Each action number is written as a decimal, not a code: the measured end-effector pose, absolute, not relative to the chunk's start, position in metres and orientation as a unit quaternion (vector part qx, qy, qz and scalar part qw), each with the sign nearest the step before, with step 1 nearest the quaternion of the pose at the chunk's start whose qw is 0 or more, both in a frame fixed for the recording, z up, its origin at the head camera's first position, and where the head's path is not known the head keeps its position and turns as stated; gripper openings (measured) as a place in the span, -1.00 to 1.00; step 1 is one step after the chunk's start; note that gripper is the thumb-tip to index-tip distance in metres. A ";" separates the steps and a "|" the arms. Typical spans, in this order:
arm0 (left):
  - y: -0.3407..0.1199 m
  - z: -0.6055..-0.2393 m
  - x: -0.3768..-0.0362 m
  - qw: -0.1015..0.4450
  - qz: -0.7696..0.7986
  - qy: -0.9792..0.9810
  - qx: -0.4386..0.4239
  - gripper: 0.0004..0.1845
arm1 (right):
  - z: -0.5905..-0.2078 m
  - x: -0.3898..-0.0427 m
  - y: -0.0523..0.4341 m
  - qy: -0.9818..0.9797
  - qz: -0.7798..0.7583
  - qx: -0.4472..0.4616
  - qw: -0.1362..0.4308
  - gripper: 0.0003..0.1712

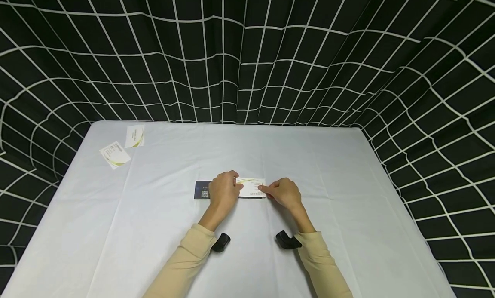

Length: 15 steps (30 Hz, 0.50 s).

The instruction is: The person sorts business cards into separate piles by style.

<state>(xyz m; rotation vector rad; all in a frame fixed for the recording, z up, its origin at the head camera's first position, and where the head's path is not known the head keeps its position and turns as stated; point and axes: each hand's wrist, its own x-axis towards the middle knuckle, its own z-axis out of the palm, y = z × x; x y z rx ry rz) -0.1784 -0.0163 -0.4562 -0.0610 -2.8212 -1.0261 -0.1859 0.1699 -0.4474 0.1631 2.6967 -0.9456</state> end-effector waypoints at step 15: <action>0.015 -0.458 -0.179 0.057 -0.327 -0.943 -0.032 -0.67 | -0.448 -0.182 0.201 0.931 -0.326 0.084 0.137 -0.55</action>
